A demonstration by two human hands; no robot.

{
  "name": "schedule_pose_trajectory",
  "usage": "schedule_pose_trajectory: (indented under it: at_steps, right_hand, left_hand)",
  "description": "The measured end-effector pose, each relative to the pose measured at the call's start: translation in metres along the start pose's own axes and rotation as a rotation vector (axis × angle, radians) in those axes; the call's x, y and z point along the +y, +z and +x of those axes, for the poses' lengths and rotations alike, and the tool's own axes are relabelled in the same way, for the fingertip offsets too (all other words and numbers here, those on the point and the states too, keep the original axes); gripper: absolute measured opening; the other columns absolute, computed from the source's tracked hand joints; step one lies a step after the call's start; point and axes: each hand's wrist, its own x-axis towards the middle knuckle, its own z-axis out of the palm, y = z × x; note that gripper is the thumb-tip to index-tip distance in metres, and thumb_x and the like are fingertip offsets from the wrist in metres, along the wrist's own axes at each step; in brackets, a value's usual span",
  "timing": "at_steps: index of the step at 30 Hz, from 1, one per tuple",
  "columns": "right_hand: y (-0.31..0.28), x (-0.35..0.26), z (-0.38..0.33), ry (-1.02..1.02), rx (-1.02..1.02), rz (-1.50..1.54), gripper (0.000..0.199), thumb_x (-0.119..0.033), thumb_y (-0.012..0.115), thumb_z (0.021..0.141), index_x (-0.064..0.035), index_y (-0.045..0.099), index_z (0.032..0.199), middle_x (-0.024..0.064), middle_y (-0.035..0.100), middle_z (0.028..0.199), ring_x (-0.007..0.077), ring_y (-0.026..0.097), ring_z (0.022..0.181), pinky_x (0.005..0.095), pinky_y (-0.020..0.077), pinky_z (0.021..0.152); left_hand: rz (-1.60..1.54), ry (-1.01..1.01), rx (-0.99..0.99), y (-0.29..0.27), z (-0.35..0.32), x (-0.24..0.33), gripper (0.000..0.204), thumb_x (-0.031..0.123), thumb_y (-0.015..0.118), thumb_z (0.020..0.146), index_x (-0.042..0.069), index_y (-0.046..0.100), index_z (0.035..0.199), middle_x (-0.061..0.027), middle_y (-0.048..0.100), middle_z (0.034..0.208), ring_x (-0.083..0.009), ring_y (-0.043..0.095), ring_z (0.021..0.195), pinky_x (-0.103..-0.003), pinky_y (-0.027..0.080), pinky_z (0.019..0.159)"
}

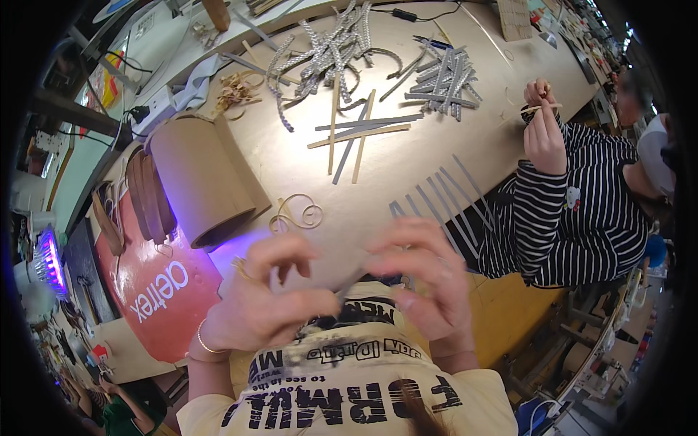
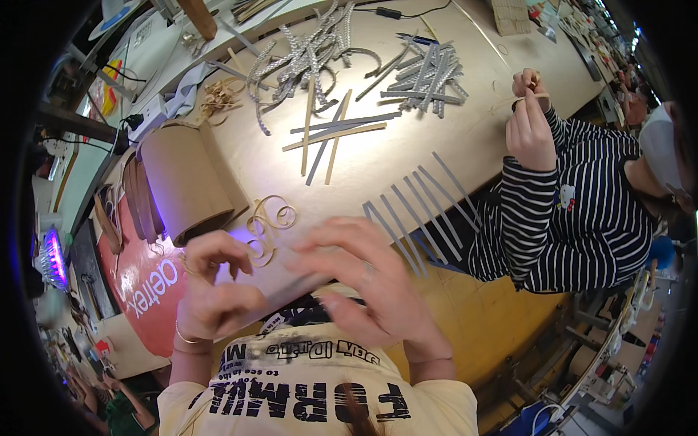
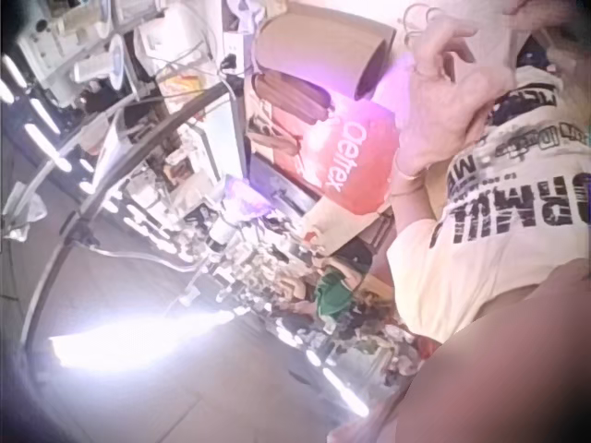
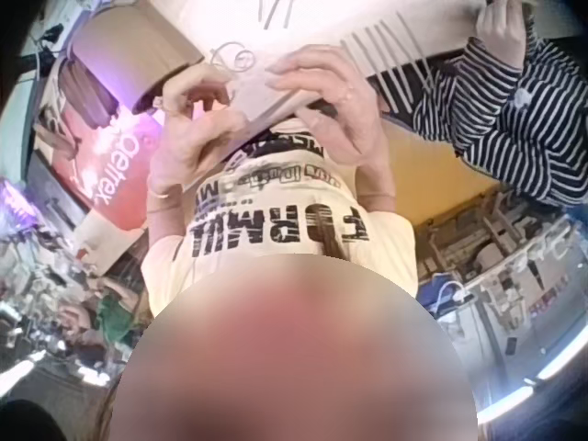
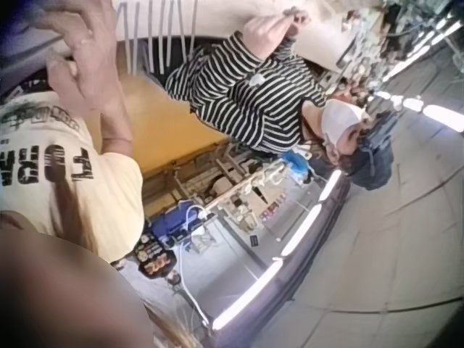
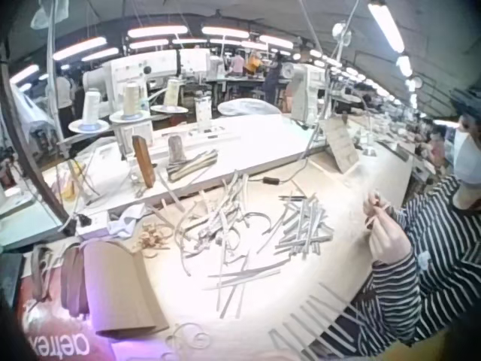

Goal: The person gathers thin strips of material from a table, separates them, and bends them into curved shapes. They place the formed pieces on the table and continue handling additional strips. Another person works nearby at the same table.

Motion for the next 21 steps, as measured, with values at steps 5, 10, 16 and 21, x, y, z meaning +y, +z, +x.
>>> schedule_pose_trajectory:
  at_steps: [5, 10, 16, 21]
  right_hand:
    - [0.005, 0.021, -0.012, 0.222, -0.368, 0.556, 0.018, -0.013, 0.064, 0.092, -0.0001, 0.067, 0.105, 0.0097, 0.069, 0.093, 0.0221, 0.066, 0.084, 0.0326, 0.0500, 0.076]
    - [-0.024, 0.040, -0.046, 0.612, -0.081, 0.583, 0.015, -0.012, 0.062, 0.095, -0.0001, 0.069, 0.089, -0.0012, 0.061, 0.071, 0.0046, 0.053, 0.067, 0.0216, 0.0430, 0.061]
    - [-0.085, 0.114, -0.041, 0.903, 0.199, -0.270, 0.033, -0.025, 0.054, 0.099, 0.0006, 0.068, 0.085, -0.0010, 0.056, 0.064, 0.0063, 0.044, 0.057, 0.0255, 0.0361, 0.053]
    - [-0.069, 0.114, -0.046, 0.828, 0.042, 0.075, 0.030, -0.025, 0.055, 0.099, -0.0022, 0.070, 0.086, -0.0022, 0.051, 0.062, 0.0067, 0.045, 0.059, 0.0250, 0.0373, 0.054]
  left_hand:
    - [-0.062, 0.182, -0.008, 0.019, 0.034, -0.012, 0.031, -0.001, 0.066, 0.074, 0.022, 0.070, 0.094, -0.0081, 0.042, 0.125, -0.0211, 0.050, 0.097, -0.030, 0.042, 0.075]
    - [-0.093, 0.107, -0.041, 0.045, 0.067, -0.041, 0.021, 0.006, 0.064, 0.086, 0.013, 0.066, 0.106, -0.0141, 0.036, 0.142, -0.0267, 0.054, 0.101, -0.037, 0.045, 0.084]
    - [0.105, -0.080, -0.016, 0.085, 0.101, -0.073, 0.038, 0.003, 0.057, 0.090, 0.015, 0.059, 0.126, -0.0163, 0.040, 0.145, -0.0334, 0.054, 0.112, -0.044, 0.043, 0.094]
    - [0.243, -0.028, -0.089, 0.099, 0.093, -0.081, 0.042, -0.002, 0.053, 0.087, 0.015, 0.060, 0.125, -0.0175, 0.042, 0.145, -0.0387, 0.048, 0.123, -0.047, 0.038, 0.100]
